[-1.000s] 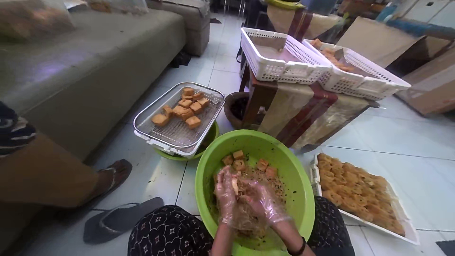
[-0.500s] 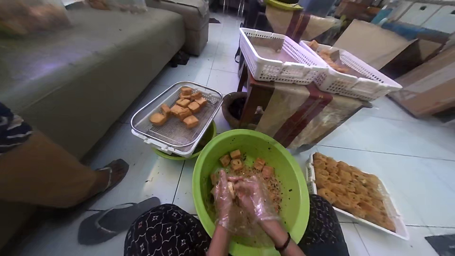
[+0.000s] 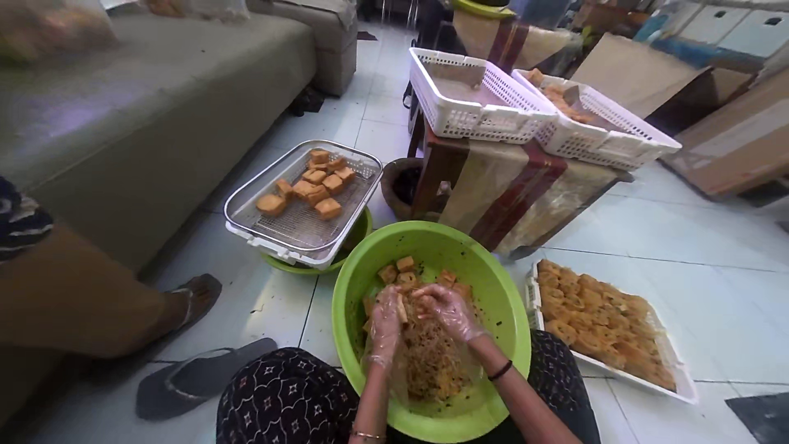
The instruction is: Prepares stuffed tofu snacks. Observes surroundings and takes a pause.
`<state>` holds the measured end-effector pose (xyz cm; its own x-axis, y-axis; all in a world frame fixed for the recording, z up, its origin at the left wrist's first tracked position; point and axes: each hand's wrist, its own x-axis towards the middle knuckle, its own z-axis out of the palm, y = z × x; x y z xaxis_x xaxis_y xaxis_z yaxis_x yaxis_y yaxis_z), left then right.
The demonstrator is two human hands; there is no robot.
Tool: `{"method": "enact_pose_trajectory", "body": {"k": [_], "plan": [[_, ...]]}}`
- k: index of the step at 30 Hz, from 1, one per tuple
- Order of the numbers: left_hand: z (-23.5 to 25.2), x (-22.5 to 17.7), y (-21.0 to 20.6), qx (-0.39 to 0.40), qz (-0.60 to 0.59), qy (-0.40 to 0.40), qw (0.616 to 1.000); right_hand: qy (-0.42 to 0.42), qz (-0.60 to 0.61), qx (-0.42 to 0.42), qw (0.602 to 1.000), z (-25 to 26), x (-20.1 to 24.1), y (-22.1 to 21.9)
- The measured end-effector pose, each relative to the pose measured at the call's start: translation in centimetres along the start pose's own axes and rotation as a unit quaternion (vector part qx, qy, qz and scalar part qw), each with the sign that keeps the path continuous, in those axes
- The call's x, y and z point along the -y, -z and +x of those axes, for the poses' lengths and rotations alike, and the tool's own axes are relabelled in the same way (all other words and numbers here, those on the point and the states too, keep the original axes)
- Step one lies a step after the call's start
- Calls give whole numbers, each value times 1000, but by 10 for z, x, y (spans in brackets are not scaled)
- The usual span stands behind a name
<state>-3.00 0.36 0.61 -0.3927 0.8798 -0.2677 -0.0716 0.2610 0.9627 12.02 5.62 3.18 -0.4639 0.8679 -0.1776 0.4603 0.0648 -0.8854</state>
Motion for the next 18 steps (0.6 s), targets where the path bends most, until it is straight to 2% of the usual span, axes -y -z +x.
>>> {"method": "enact_pose_trajectory", "body": {"k": [2,4,6,7,10,14,16,18], "plan": [[4,3,3,-12,-48,15,999,-69,-147,52,985,5,-19,-3],[7,11,5,-14,-112,19,993,-108,-323,164,926,-4,-32,-16],[4,11,7,-10,-192,45,980,-149,-382,242,879,-25,-20,-28],[0,8,8,-5,-233,66,970,-160,-394,257,868,-32,-17,-30],[-3,0,7,11,-325,94,941,-173,-386,264,867,-35,-19,-23],[-3,1,2,14,-292,122,949,-159,-387,285,862,-40,-32,-15],[-3,-2,3,-1,-255,126,959,-158,-349,258,887,-32,-22,-5],[-4,-2,3,-29,-231,122,965,-119,-290,204,927,-26,-13,9]]}}
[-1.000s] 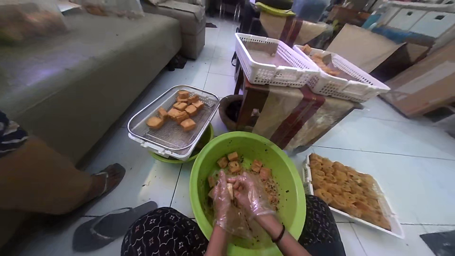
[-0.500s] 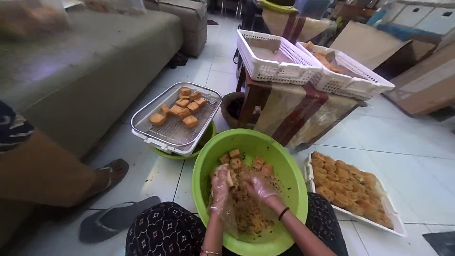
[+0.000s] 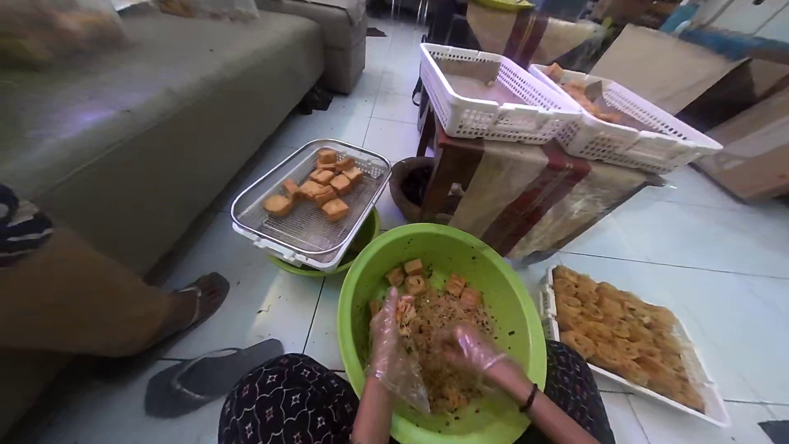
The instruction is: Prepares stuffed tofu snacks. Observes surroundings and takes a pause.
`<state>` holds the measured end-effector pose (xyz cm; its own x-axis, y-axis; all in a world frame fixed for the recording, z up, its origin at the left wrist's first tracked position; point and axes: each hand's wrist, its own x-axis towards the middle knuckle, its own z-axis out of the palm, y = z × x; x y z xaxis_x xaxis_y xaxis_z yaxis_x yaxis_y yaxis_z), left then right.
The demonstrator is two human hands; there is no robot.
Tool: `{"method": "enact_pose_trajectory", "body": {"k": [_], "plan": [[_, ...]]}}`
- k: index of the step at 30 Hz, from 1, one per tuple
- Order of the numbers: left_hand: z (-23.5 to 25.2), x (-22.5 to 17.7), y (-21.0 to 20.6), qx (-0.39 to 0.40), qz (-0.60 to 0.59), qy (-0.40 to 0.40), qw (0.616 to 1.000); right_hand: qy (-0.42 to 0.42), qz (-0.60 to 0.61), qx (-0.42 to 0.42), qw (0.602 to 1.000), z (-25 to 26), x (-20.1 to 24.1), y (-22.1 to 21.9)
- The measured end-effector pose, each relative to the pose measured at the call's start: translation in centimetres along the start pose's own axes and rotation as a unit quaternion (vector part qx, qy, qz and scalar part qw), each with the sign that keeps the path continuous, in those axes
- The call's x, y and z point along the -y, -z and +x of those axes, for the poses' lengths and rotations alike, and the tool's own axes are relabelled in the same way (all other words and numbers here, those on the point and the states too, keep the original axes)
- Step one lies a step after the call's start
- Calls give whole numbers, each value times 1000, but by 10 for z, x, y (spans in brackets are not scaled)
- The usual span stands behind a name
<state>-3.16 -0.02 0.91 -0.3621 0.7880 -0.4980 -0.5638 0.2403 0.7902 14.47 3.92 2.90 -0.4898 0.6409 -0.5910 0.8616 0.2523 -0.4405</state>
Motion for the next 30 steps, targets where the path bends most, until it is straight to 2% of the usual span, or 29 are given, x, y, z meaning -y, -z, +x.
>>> {"method": "enact_pose_trajectory", "body": {"k": [4,8,12,16,19,22,24,27,30], "plan": [[9,10,-2,-45,50,-44,997,54,154,-119,979,-17,16,25],[5,12,-2,-8,30,-27,999,71,273,-239,929,-21,43,26],[0,10,-4,-8,171,-74,982,87,321,-345,877,-14,66,7],[-7,4,-8,-39,201,-117,972,104,279,-379,876,-17,72,-17],[-5,10,-9,-54,201,-123,970,99,146,-414,893,-19,70,-36],[-7,8,-8,-61,228,-136,962,132,61,-502,853,-15,66,-46],[-10,7,-6,-44,256,-138,956,130,47,-492,859,-16,63,-36],[-15,8,-6,13,271,-115,956,71,44,-353,932,-22,69,-1],[-13,9,-11,32,253,-112,961,54,60,-258,963,-19,70,15]]}}
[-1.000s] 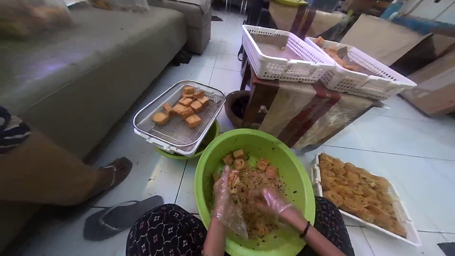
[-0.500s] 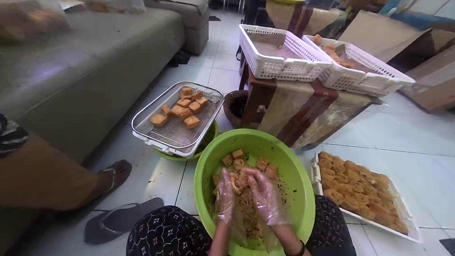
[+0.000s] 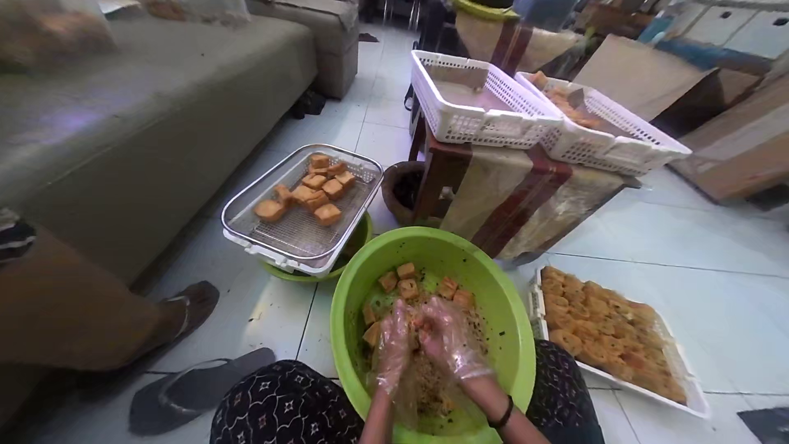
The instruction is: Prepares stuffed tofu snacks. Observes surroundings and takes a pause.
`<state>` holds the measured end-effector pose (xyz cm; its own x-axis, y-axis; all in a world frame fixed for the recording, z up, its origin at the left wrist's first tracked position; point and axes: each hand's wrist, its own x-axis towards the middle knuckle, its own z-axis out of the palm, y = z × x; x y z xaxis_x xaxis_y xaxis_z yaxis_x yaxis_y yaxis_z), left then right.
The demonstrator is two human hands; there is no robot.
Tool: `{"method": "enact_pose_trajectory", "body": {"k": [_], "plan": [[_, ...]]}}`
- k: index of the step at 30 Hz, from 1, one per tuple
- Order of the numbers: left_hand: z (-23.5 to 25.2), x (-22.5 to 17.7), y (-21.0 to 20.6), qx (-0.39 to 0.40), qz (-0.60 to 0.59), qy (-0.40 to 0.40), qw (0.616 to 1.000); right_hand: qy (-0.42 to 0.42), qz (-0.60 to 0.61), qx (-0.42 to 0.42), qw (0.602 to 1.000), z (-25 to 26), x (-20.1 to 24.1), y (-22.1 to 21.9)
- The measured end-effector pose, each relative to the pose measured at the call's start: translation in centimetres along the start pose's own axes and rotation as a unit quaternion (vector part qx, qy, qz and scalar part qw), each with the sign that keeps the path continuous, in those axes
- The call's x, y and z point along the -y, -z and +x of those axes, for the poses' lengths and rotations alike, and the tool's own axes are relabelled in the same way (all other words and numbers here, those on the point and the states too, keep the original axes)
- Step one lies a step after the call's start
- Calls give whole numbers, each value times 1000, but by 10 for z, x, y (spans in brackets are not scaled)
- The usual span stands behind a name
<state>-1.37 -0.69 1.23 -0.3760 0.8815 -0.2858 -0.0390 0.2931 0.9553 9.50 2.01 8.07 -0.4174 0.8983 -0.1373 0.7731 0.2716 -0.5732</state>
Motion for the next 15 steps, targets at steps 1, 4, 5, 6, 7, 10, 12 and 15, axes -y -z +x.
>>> {"method": "enact_pose_trajectory", "body": {"k": [1,4,5,6,7,10,12,15], "plan": [[1,0,0,2,-4,5,1000,2,7,25,1000,-1,0,4],[2,1,2,-11,5,24,1000,48,18,8,999,-12,-10,7],[2,-1,2,-18,8,29,999,70,11,-13,997,-17,-12,5],[1,-2,1,-23,15,32,999,99,1,-38,994,-21,-13,1],[0,-3,0,-26,24,33,999,121,-14,-51,991,-26,-13,-5],[-1,0,0,-30,-4,25,999,159,-48,-111,980,-38,-17,-29],[1,2,1,-27,-39,29,998,181,-44,-188,964,-38,-24,-41],[3,13,2,12,-78,4,997,147,-6,-164,975,-28,-20,-27]]}}
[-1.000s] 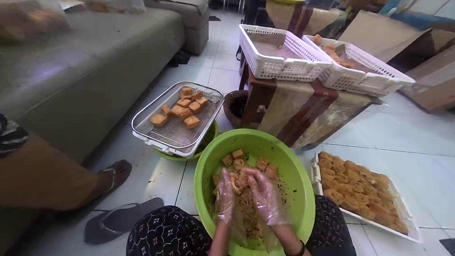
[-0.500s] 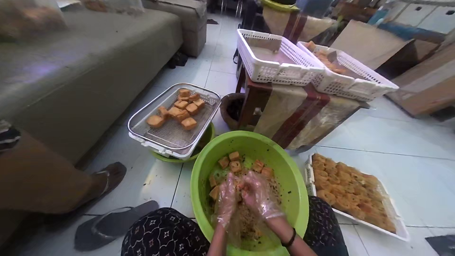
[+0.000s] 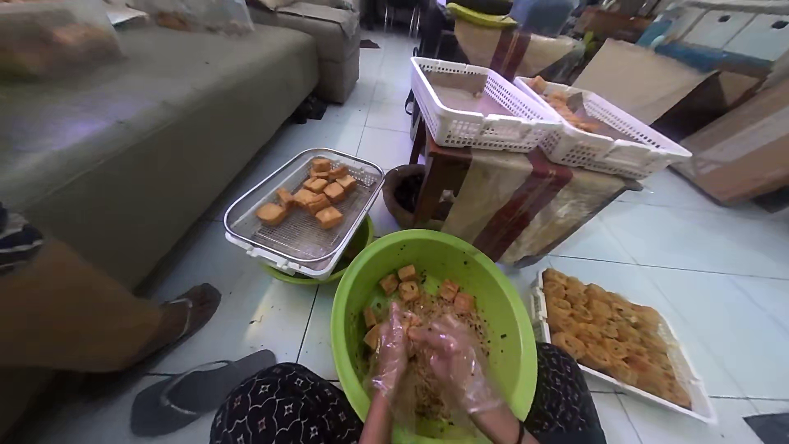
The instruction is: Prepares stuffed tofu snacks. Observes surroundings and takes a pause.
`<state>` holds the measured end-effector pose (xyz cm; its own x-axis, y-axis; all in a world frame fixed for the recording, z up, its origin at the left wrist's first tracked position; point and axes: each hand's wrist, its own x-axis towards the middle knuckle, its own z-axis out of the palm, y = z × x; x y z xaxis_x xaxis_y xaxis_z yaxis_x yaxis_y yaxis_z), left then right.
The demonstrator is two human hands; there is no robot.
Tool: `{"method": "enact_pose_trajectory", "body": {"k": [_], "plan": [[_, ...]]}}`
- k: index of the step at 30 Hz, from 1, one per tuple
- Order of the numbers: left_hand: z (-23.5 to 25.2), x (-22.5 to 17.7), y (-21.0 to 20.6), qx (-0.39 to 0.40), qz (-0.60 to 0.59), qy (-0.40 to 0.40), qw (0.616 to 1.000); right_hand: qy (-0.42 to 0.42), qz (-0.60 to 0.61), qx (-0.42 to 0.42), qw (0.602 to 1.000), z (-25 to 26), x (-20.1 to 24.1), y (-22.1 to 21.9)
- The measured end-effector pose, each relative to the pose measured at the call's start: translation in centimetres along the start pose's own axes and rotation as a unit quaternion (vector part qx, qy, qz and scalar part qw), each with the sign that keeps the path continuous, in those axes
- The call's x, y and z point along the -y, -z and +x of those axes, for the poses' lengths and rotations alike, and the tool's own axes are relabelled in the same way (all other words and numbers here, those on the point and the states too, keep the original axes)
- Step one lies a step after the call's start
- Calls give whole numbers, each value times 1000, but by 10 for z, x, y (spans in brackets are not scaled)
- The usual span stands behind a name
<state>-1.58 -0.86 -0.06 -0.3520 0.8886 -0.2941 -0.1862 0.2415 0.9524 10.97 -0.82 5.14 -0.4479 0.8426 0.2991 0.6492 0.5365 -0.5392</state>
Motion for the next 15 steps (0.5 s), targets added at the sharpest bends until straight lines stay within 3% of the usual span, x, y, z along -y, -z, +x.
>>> {"method": "enact_pose_trajectory", "body": {"k": [4,8,12,15], "plan": [[1,-3,-5,24,83,-1,996,-109,-11,126,986,30,3,10],[2,-12,-5,-27,113,12,993,-78,-1,147,986,24,6,5],[4,-17,1,-95,66,25,993,-55,128,124,982,19,-9,18],[2,-17,-5,-77,68,15,995,-65,81,226,969,27,-9,26]]}}
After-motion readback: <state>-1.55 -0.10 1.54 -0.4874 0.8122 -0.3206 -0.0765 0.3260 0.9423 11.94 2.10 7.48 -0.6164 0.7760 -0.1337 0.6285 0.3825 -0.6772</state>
